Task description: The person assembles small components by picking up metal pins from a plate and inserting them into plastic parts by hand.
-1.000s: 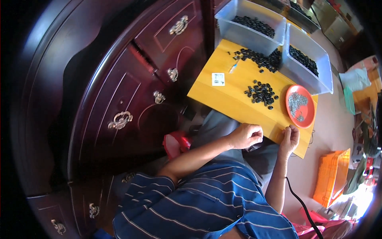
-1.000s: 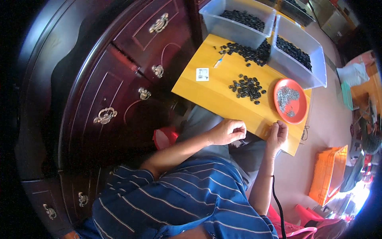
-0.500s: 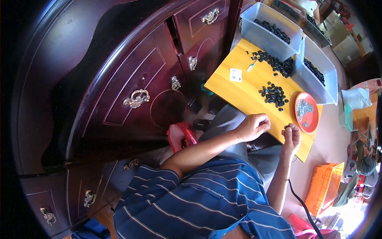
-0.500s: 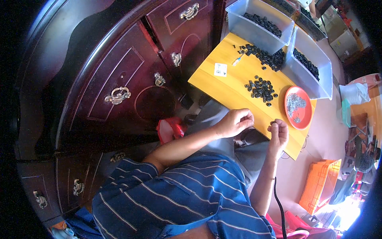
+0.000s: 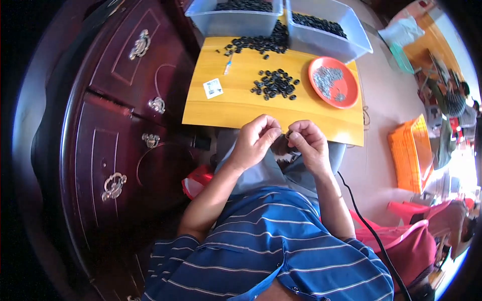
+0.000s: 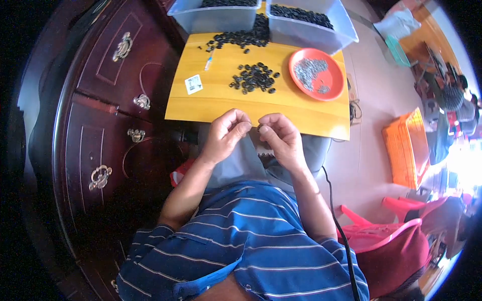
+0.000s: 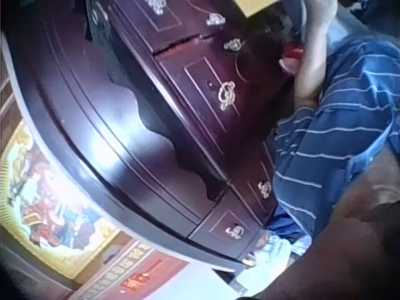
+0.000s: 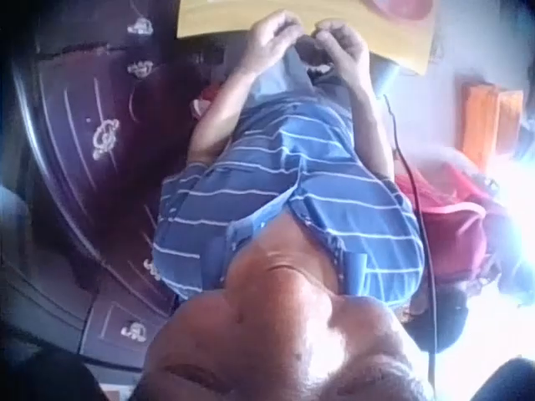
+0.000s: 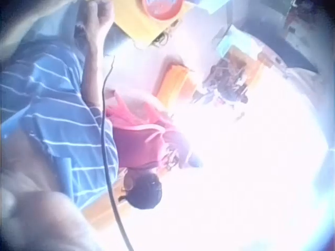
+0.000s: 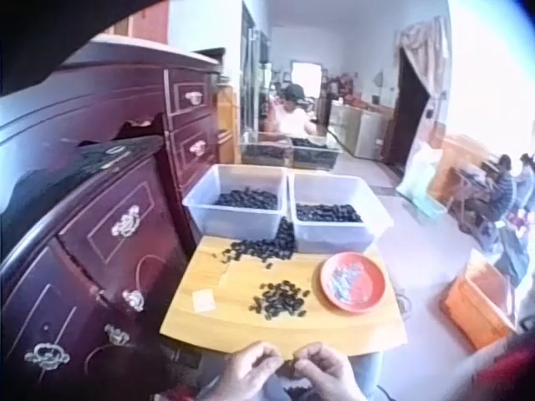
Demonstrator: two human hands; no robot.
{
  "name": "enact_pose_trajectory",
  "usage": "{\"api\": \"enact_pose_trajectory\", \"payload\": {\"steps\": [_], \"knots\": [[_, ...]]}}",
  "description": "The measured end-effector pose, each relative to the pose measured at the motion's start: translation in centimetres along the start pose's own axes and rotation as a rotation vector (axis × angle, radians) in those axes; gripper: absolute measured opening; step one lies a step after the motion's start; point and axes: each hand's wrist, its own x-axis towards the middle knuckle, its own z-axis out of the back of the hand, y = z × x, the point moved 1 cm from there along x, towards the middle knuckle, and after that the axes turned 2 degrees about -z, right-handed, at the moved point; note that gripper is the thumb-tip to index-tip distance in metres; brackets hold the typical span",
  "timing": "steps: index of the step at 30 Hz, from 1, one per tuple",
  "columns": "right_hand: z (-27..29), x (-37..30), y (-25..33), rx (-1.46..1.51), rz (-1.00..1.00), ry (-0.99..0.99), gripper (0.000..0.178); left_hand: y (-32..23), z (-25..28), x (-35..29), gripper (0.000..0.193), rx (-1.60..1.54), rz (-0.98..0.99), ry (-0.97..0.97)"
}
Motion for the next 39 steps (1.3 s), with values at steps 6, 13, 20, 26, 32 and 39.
{"api": "enact_pose_trajectory", "payload": {"steps": [6, 13, 20, 26, 32, 39], "knots": [[0.6, -0.1, -0.1, 0.030, 0.028, -0.018, 0.011, -1.2, -1.2, 0.4, 0.010, 0.030, -0.019, 0.070], [1.5, -0.1, -0.4, 0.089, 0.016, -0.005, 0.011, -1.0, -1.6, 1.1, 0.011, 0.074, 0.017, 0.116], [2.1, 0.0, -0.7, 0.085, 0.013, -0.018, 0.010, -0.9, -1.7, 1.6, 0.012, 0.129, 0.007, 0.150], [2.4, 0.1, -1.0, 0.122, 0.040, -0.039, 0.011, -1.0, -2.0, 2.0, 0.011, 0.198, -0.022, 0.173], [2.7, 0.1, -0.6, 0.119, 0.044, -0.054, 0.012, -1.5, -2.4, 2.3, 0.011, 0.244, -0.017, 0.195], [3.2, -0.1, -0.6, 0.098, 0.046, -0.053, 0.009, -1.5, -2.7, 2.5, 0.009, 0.262, -0.036, 0.147]]}}
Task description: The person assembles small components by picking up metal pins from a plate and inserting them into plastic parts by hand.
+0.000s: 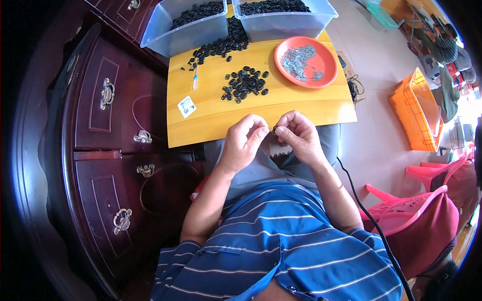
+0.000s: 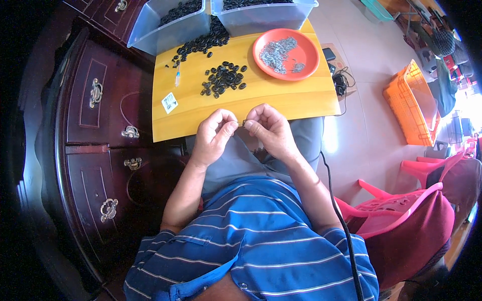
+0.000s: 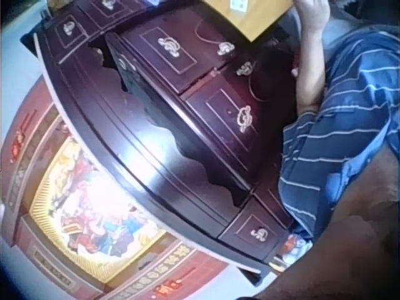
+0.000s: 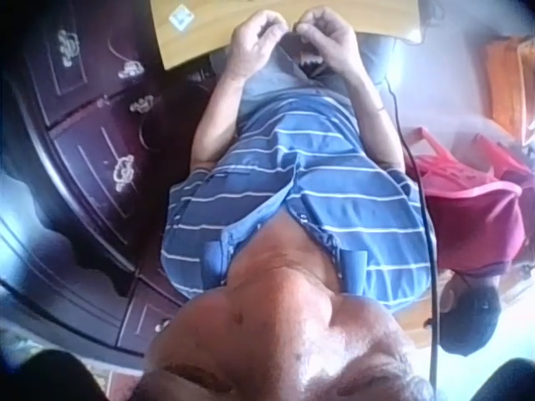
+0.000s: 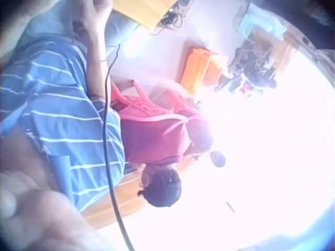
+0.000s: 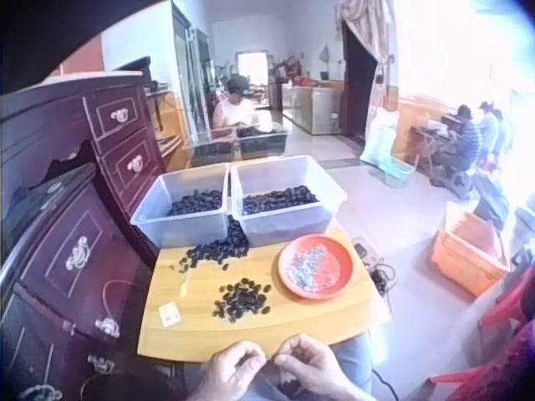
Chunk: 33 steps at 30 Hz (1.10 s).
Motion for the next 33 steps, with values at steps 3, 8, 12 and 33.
{"api": "enact_pose_trajectory", "payload": {"steps": [3, 8, 12, 33], "knots": [[0.1, -0.1, -0.1, 0.000, -0.019, -0.006, 0.010, 0.1, -0.2, 0.1, 0.008, -0.004, -0.001, 0.009], [0.2, -0.2, -0.1, -0.021, -0.001, -0.026, 0.009, -0.1, -0.4, 0.2, 0.006, -0.004, 0.013, 0.028], [0.2, -0.3, -0.4, -0.092, 0.014, -0.034, 0.010, 0.0, -0.5, 0.2, 0.008, 0.022, 0.005, 0.062], [1.3, 6.1, -2.2, -0.040, 0.102, -0.087, 0.008, 5.9, 6.4, 3.4, 0.027, 0.666, -0.053, -0.209]]}}
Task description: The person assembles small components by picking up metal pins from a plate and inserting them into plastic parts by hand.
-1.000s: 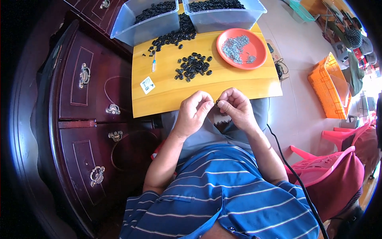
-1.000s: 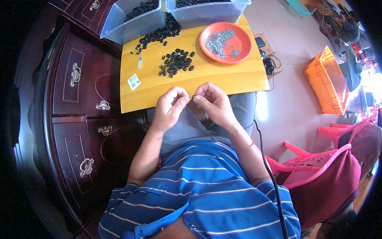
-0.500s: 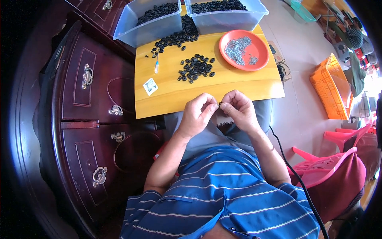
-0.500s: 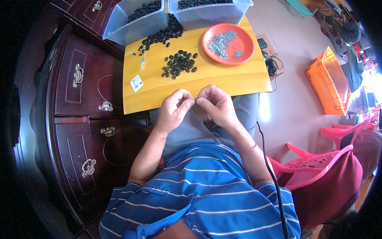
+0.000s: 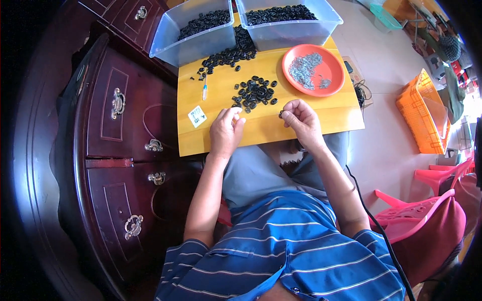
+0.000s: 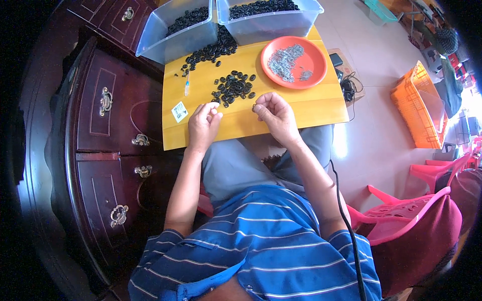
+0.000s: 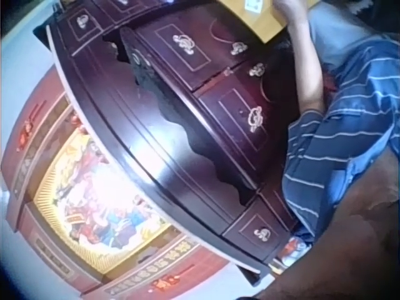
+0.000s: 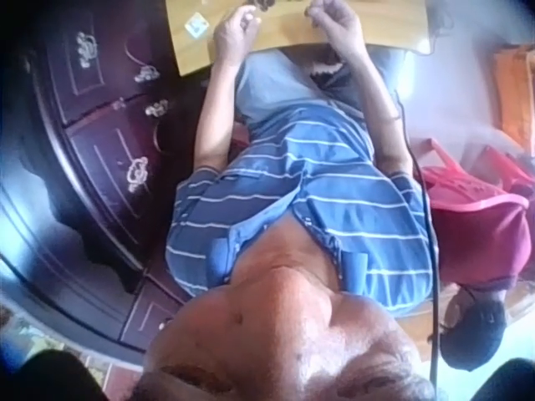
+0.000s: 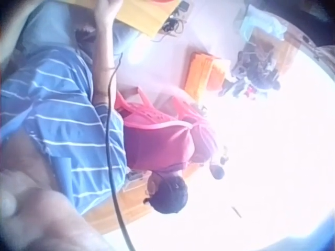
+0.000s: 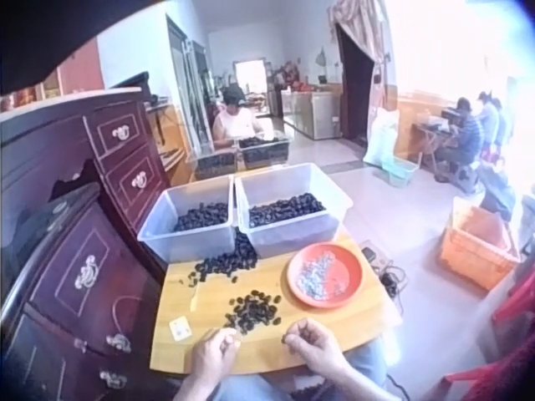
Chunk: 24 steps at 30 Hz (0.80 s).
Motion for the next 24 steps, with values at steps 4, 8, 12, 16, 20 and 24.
{"api": "enact_pose_trajectory", "payload": {"steps": [4, 8, 12, 16, 20, 24], "knots": [[-0.2, 0.6, -1.7, 0.035, -0.036, -0.021, 0.008, 0.7, 0.0, 0.8, 0.030, 0.084, -0.021, -0.010], [0.0, 0.3, -2.3, -0.020, -0.051, -0.063, 0.007, 1.1, -0.8, 1.2, 0.030, 0.183, -0.080, -0.022], [0.2, 0.4, -2.2, -0.004, -0.044, -0.062, 0.007, 0.9, -0.7, 0.8, 0.031, 0.193, -0.097, -0.017], [0.2, 0.4, -2.2, -0.017, -0.045, -0.061, 0.007, 0.2, -0.5, -0.1, 0.028, 0.053, -0.016, 0.059], [0.3, 0.4, -2.1, -0.005, -0.049, -0.072, 0.008, -0.3, -0.2, 0.1, 0.022, 0.049, -0.035, 0.029], [0.3, 0.4, -2.2, 0.010, -0.050, -0.065, 0.008, 0.0, -0.3, 0.3, 0.022, 0.089, -0.107, 0.062]]}}
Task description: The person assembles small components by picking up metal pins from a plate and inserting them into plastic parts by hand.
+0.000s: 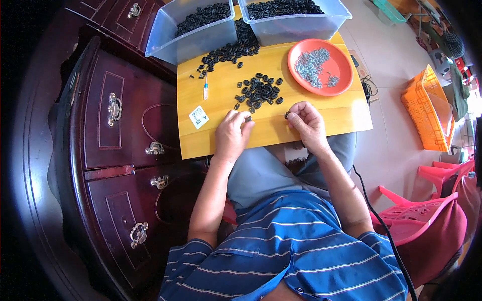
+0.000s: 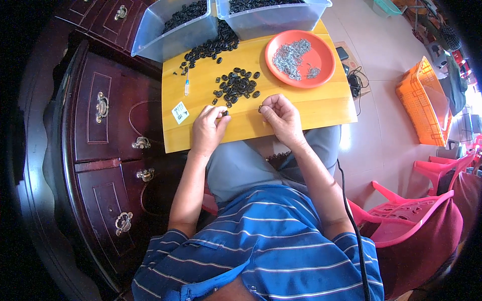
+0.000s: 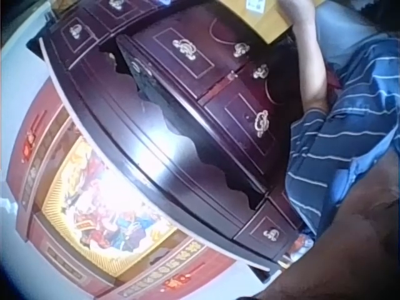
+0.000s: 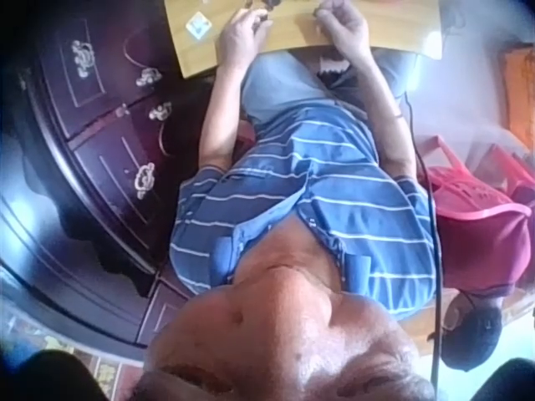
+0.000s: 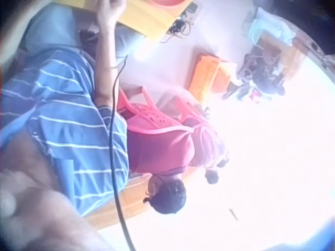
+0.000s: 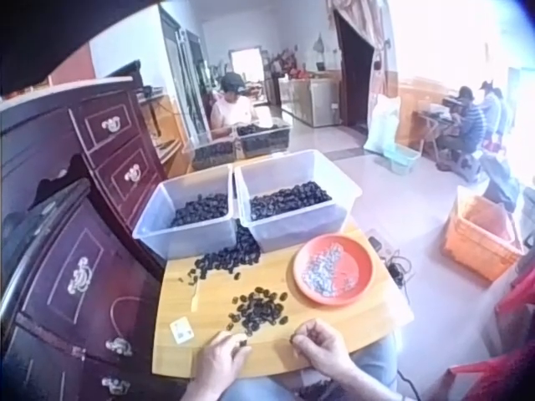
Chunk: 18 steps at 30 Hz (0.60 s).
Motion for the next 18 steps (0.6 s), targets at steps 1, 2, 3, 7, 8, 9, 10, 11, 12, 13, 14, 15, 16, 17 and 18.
{"api": "enact_pose_trajectory", "payload": {"steps": [1, 2, 3, 7, 8, 9, 10, 11, 12, 13, 14, 15, 16, 17, 18], "knots": [[0.1, 0.0, -0.1, 0.001, 0.002, -0.003, 0.008, -0.1, 0.0, 0.0, 0.021, 0.021, 0.019, 0.012], [0.1, 0.0, -0.1, -0.012, 0.002, 0.004, 0.008, -0.2, 0.0, -0.1, 0.020, 0.042, 0.037, 0.024], [0.2, 0.0, -0.1, -0.025, 0.002, 0.012, 0.007, -0.1, -0.1, -0.2, 0.020, 0.043, 0.035, 0.025], [0.0, -0.1, 0.0, -0.015, 0.018, 0.025, 0.008, 0.3, -0.6, -0.8, 0.017, 0.003, 0.044, -0.003], [0.0, -0.1, 0.0, -0.015, 0.021, 0.020, 0.008, 0.2, -0.6, -0.9, 0.017, 0.020, 0.042, -0.014], [0.0, -0.2, 0.1, -0.015, 0.025, 0.013, 0.007, 0.1, -0.6, -1.1, 0.017, 0.021, 0.038, -0.014], [0.1, -0.2, 0.1, -0.015, 0.028, 0.011, 0.007, 0.0, -0.6, -1.2, 0.016, -0.041, 0.051, -0.043], [0.1, -0.2, 0.1, -0.019, 0.030, 0.011, 0.007, 0.0, -0.5, -1.3, 0.016, -0.103, 0.064, -0.073], [0.1, -0.2, 0.1, -0.022, 0.031, 0.014, 0.007, 0.0, -0.4, -1.6, 0.016, -0.101, 0.062, -0.075], [0.0, -0.3, 0.1, -0.020, 0.033, 0.015, 0.007, 0.3, -0.3, -1.9, 0.014, -0.233, 0.123, -0.075], [0.0, -0.3, 0.0, -0.026, 0.035, 0.015, 0.007, 0.4, -0.2, -2.2, 0.012, -0.365, 0.185, -0.076], [0.0, -0.3, 0.0, -0.032, 0.036, 0.012, 0.007, 0.2, -0.1, -2.4, 0.012, -0.364, 0.182, -0.076], [0.1, -0.3, -0.1, -0.031, 0.039, 0.011, 0.007, 0.0, 0.0, -2.7, 0.012, -0.581, 0.262, -0.038], [0.2, -0.2, -0.2, -0.011, 0.042, 0.006, 0.007, -0.3, 0.2, -2.9, 0.011, -0.798, 0.342, 0.002], [0.3, -0.2, -0.2, 0.010, 0.045, 0.001, 0.007, -0.8, 0.4, -3.0, 0.011, -0.798, 0.338, 0.002]]}}
